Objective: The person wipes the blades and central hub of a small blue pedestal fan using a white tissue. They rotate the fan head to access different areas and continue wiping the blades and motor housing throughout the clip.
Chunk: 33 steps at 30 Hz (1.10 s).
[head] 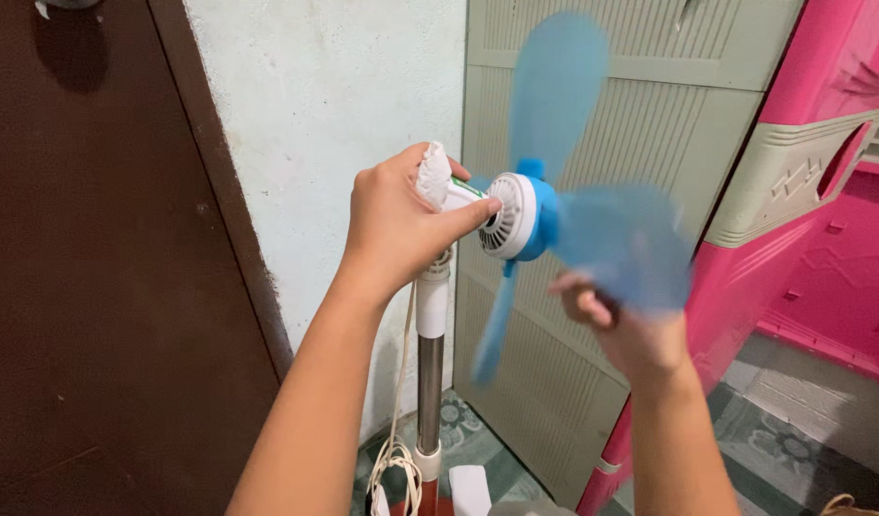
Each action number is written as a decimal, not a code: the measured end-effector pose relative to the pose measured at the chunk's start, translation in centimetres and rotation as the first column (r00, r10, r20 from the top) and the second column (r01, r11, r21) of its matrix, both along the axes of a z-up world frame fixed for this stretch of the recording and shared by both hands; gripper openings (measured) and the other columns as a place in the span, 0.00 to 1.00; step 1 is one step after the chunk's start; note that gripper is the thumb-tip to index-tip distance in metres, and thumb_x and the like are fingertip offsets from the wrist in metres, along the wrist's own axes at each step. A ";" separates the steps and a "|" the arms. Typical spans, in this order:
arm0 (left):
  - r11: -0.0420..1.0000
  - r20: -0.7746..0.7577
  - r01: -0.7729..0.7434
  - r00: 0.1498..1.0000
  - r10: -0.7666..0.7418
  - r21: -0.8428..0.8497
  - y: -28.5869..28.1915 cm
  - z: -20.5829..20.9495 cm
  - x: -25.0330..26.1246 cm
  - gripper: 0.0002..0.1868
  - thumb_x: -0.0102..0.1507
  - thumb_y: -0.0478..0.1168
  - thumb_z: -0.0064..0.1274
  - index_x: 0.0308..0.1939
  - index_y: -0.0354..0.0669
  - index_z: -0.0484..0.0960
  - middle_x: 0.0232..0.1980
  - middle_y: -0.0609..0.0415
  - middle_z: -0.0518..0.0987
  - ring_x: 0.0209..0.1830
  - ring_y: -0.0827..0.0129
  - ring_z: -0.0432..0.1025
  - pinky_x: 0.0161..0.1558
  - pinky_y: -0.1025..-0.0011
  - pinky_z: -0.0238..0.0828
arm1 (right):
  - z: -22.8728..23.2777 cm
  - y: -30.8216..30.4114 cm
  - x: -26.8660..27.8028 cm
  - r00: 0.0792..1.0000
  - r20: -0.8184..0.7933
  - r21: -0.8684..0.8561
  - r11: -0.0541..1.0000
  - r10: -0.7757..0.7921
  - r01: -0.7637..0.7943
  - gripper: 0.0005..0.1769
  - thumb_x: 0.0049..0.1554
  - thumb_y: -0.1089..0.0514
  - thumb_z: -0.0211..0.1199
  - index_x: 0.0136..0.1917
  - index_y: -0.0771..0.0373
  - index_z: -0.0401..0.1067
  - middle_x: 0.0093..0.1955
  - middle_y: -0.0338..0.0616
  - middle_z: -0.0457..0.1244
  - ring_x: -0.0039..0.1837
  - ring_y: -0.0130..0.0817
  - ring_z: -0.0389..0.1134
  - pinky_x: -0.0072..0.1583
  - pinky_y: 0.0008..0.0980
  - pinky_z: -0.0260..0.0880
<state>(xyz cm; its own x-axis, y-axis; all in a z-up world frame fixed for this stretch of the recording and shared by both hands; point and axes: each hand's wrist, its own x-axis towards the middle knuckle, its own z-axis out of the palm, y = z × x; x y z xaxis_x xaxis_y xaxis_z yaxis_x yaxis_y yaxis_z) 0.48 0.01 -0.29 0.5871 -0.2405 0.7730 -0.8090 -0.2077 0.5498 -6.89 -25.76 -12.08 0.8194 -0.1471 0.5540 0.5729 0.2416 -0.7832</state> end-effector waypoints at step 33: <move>1.000 0.014 -0.001 1.000 0.001 -0.009 0.3 -0.2 0.0 0.21 0.47 0.50 0.74 0.36 0.45 0.84 0.32 0.56 0.87 0.31 0.75 0.83 0.36 0.74 0.80 | -0.7 2.3 7.8 0.989 -0.144 -0.314 0.947 0.020 -0.065 0.41 0.67 0.30 0.42 0.55 0.69 0.79 0.28 0.31 0.54 0.31 0.21 0.50 0.37 0.25 0.48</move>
<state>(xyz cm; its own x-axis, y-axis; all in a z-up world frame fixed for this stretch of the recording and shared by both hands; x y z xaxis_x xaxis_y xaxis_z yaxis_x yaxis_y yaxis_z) 0.52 0.27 -0.44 0.5760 -0.2331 0.7835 -0.8168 -0.2034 0.5400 0.96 -23.49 -12.83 0.8925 0.0541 0.4479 0.4490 -0.0100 -0.8935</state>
